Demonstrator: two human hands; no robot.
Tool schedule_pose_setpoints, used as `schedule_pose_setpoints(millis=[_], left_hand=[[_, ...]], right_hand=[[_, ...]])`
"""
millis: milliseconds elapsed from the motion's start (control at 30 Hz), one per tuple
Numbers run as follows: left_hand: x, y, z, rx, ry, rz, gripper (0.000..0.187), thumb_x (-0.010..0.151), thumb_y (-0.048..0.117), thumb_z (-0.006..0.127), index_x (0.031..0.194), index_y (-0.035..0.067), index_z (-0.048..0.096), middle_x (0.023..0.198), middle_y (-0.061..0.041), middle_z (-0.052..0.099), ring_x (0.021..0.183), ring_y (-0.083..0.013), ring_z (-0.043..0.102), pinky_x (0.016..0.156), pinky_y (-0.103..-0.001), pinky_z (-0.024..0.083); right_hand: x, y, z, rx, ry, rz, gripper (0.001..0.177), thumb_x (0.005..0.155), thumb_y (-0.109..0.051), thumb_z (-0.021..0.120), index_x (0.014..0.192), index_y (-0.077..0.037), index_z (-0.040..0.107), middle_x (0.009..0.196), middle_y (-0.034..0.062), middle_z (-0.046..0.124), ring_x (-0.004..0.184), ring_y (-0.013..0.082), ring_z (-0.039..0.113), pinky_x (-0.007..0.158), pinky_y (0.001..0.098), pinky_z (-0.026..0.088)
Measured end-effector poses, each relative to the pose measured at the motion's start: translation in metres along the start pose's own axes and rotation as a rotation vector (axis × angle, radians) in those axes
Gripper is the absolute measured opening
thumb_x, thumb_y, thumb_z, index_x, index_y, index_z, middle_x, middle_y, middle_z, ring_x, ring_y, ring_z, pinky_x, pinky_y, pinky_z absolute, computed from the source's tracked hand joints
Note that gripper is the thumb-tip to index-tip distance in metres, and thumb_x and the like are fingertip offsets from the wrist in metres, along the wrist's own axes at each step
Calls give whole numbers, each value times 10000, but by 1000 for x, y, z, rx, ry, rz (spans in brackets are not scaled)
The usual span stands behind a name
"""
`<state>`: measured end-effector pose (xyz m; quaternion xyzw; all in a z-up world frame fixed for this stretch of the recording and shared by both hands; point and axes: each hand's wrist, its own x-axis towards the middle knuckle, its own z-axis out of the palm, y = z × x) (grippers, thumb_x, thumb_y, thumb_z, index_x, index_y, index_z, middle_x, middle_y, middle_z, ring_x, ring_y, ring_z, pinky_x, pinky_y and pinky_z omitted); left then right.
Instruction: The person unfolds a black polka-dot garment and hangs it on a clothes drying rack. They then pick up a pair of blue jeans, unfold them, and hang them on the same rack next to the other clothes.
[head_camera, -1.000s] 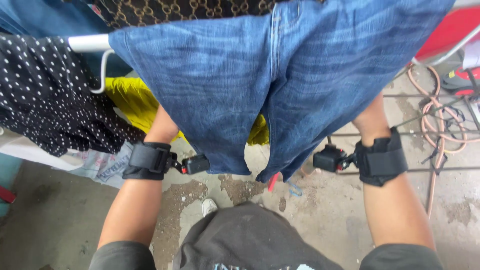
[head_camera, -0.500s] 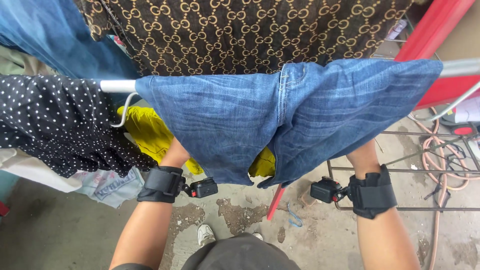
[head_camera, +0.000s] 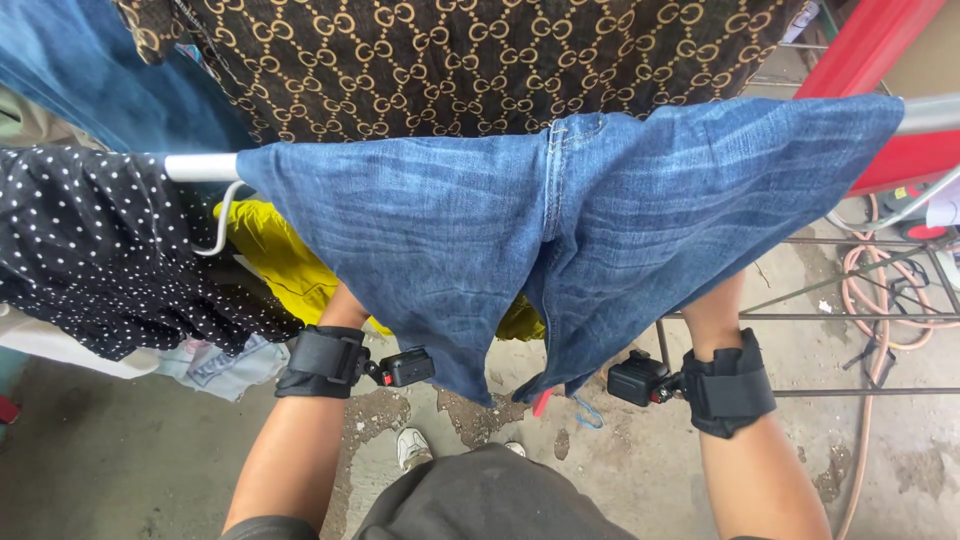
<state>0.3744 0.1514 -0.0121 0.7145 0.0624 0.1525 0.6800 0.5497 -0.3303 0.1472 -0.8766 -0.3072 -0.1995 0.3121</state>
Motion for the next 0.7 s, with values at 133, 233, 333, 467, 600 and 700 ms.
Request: schedule_pose_setpoints(millis=[133,233,333,467,600,700], left_hand=[[0,-16,-3,28,22,-5,575,1016,243,607,1527,43,434,1582,-123,463,1419,-272,467,1166,-421,389],[-5,2,-2,125,-30,65,582,1006,241,622,1527,49,445,1566,-128,490,1410,-277,488,1167,-427,405],[-5,8,-1,111,-47,99,602,1027,251,604,1558,60,395,1593,-124,454,1437,-276,460,1192,-428,378],[-8,16,2,110,-51,67,617,997,265,636,1539,60,424,1583,-129,471,1431,-283,476,1179,-438,398],[0,3,0,137,-54,89,627,1033,292,587,1573,62,366,1616,-140,419,1473,-293,420,1208,-446,342],[-1,2,1,78,-34,18,627,1041,312,564,1580,72,349,1623,-131,408,1478,-285,414,1206,-438,345]], right_hand=[[-10,27,18,-73,10,-122,554,944,-262,728,1409,-10,561,1436,204,598,1364,388,538,1146,495,388],[-18,16,22,152,8,10,621,940,-278,733,1436,5,489,1435,217,558,1339,383,533,1111,477,404],[-26,32,35,-32,4,-31,595,995,-218,734,1494,-6,488,1502,217,546,1392,395,523,1155,487,396],[-25,24,35,74,19,-15,664,972,-182,780,1514,30,459,1524,218,544,1406,384,520,1177,499,378],[-16,-7,24,310,43,70,706,874,-188,834,1440,23,469,1426,197,571,1324,320,564,1106,436,440],[-20,-6,29,398,61,81,701,886,-180,829,1450,21,464,1439,194,571,1332,309,561,1119,419,439]])
